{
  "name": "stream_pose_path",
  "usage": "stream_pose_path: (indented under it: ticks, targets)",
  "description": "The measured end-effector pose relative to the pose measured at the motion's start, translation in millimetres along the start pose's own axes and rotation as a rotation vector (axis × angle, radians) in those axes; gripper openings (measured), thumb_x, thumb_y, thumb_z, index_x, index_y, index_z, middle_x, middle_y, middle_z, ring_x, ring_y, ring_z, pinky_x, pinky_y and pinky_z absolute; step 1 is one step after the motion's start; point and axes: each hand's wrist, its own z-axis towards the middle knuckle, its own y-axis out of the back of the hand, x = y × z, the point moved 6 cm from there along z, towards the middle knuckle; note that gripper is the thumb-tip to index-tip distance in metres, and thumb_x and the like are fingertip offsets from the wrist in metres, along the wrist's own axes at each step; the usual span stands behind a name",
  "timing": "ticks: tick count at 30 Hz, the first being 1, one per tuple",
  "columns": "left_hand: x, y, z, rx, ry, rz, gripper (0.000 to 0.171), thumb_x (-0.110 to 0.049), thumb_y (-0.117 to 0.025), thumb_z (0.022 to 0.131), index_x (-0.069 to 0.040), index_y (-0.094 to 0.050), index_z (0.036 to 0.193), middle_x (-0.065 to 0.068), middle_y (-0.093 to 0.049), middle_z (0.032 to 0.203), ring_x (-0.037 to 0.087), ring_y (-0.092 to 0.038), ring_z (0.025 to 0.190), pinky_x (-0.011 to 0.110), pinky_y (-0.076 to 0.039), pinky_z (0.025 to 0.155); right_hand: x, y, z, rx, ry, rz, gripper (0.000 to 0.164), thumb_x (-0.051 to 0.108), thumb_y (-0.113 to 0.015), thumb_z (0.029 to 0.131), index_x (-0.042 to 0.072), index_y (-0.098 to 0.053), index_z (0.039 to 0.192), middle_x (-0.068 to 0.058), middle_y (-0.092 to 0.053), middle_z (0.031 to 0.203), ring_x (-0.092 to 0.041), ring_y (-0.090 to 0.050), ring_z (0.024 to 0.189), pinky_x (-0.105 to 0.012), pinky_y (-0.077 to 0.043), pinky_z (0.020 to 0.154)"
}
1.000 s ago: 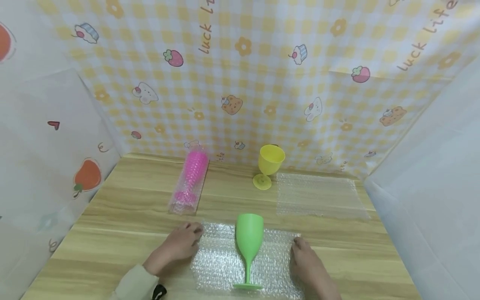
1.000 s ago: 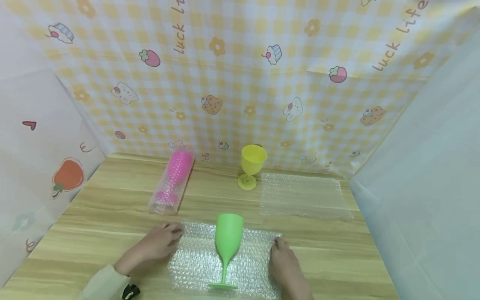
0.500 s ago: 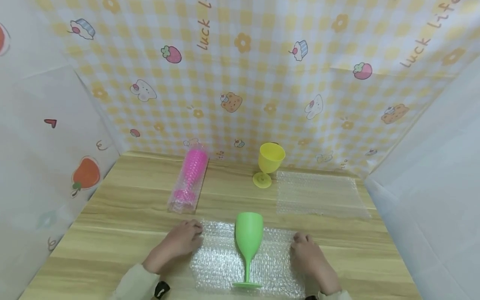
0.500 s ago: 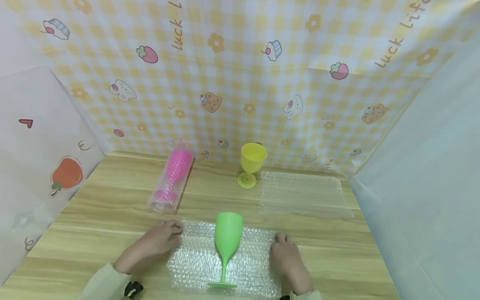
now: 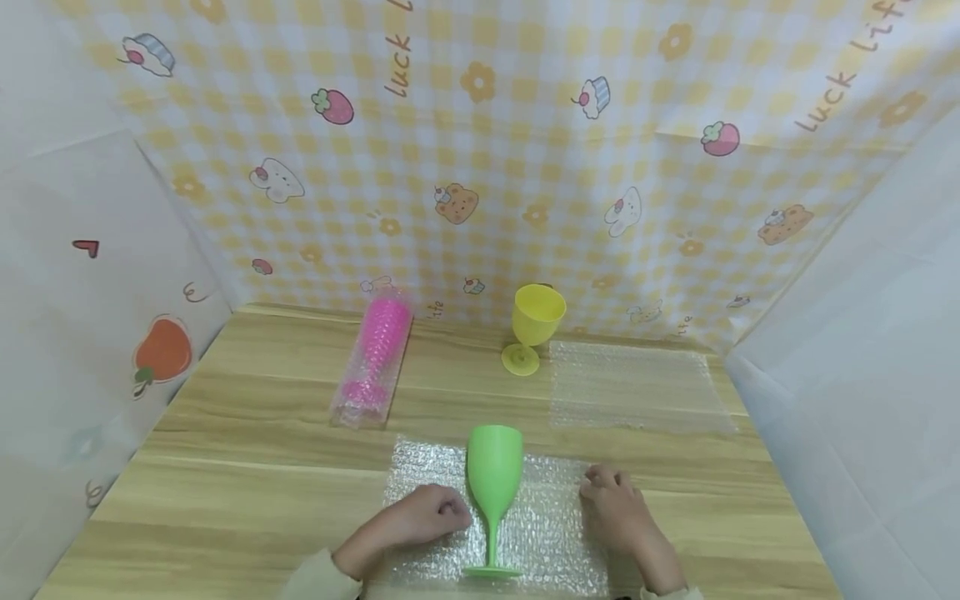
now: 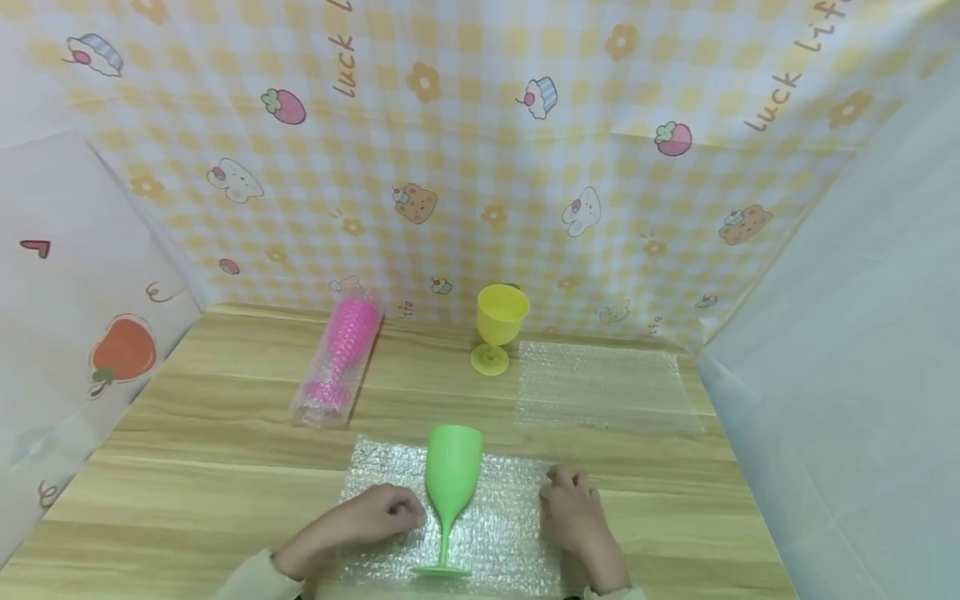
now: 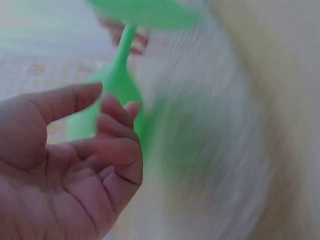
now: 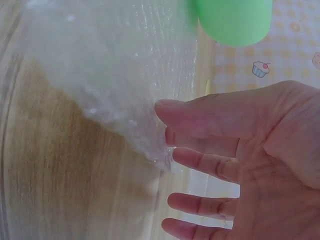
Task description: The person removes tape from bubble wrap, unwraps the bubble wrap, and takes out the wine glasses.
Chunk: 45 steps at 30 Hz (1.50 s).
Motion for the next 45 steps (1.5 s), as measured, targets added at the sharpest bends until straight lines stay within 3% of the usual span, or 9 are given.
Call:
stream_pose_path:
  ticks: [6, 11, 15, 18, 26, 35, 40, 45]
  targets:
    - [13.4, -32.4, 7.4, 0.124, 0.115, -0.326, 0.021, -0.022, -0.065, 0.083, -0.002, -0.065, 0.075, -0.008, -0.044, 0.051, 0.003, -0.033, 0.042, 0.011, -0.028, 0.038, 5, 2, 1, 0.007, -0.011, -0.019, 0.028, 0.004, -0.070, 0.067, 0.005, -0.068, 0.094, -0.016, -0.054, 0.121, -0.046, -0.048, 0.107, -0.061, -0.045, 0.080]
    - [15.5, -47.8, 10.1, 0.235, 0.157, -0.540, 0.023, -0.017, -0.062, 0.085, -0.012, -0.051, 0.065, -0.010, -0.041, 0.052, 0.000, -0.025, 0.041, 0.011, -0.020, 0.037, 7, 3, 0, 0.004, -0.014, -0.027, 0.031, 0.004, -0.071, 0.068, 0.002, -0.068, 0.098, -0.017, -0.054, 0.121, -0.046, -0.048, 0.108, -0.059, -0.046, 0.080]
    - [15.3, -53.3, 12.4, 0.274, 0.168, -0.622, 0.017, -0.015, -0.060, 0.087, -0.011, -0.053, 0.072, -0.009, -0.046, 0.056, -0.001, -0.025, 0.041, 0.011, -0.019, 0.037, 5, 3, -1, -0.002, -0.015, -0.008, 0.033, 0.002, -0.069, 0.066, 0.003, -0.068, 0.100, -0.016, -0.054, 0.121, -0.045, -0.047, 0.108, -0.058, -0.046, 0.079]
    - [15.5, -54.2, 13.6, 0.258, 0.170, -0.644, 0.011, -0.015, -0.060, 0.087, -0.008, -0.054, 0.080, -0.007, -0.052, 0.060, -0.001, -0.030, 0.042, 0.010, -0.022, 0.037, 4, 2, -2, -0.005, -0.016, 0.004, 0.037, 0.002, -0.069, 0.065, 0.003, -0.068, 0.102, -0.014, -0.053, 0.121, -0.044, -0.047, 0.108, -0.058, -0.046, 0.079]
    - [11.8, -40.4, 21.8, 0.124, 0.157, -0.573, 0.017, -0.016, -0.064, 0.084, -0.002, -0.056, 0.089, -0.002, -0.058, 0.063, 0.001, -0.039, 0.042, 0.011, -0.032, 0.035, 3, 2, -4, -0.010, -0.010, 0.012, 0.038, 0.004, -0.069, 0.067, 0.003, -0.067, 0.105, -0.014, -0.052, 0.121, -0.042, -0.049, 0.103, -0.055, -0.047, 0.075]
    - [2.1, 4.7, 43.2, -0.083, 0.097, -0.393, 0.023, -0.017, -0.063, 0.084, 0.002, -0.059, 0.096, 0.002, -0.064, 0.071, 0.007, -0.048, 0.053, 0.017, -0.041, 0.043, 2, 2, -6, 0.005, -0.003, 0.022, 0.047, 0.008, -0.074, 0.065, 0.002, -0.065, 0.110, -0.015, -0.050, 0.125, -0.044, -0.049, 0.103, -0.059, -0.048, 0.075]
    - [-1.4, 33.4, 56.6, -0.245, 0.004, -0.235, 0.020, -0.011, -0.064, 0.083, 0.002, -0.061, 0.098, 0.006, -0.065, 0.076, 0.011, -0.053, 0.060, 0.025, -0.050, 0.053, 2, 0, -8, 0.037, -0.011, 0.039, 0.060, 0.016, -0.081, 0.061, -0.001, -0.062, 0.115, -0.016, -0.048, 0.129, -0.046, -0.048, 0.106, -0.063, -0.046, 0.078]
    - [-2.8, 57.2, 63.3, -0.475, -0.037, -0.058, 0.033, -0.010, -0.071, 0.076, -0.001, -0.058, 0.105, 0.013, -0.064, 0.096, 0.026, -0.062, 0.087, 0.041, -0.055, 0.078, 1, -2, -7, 0.064, -0.025, 0.055, 0.064, 0.018, -0.081, 0.062, -0.003, -0.060, 0.118, -0.017, -0.045, 0.131, -0.047, -0.046, 0.109, -0.064, -0.044, 0.081]
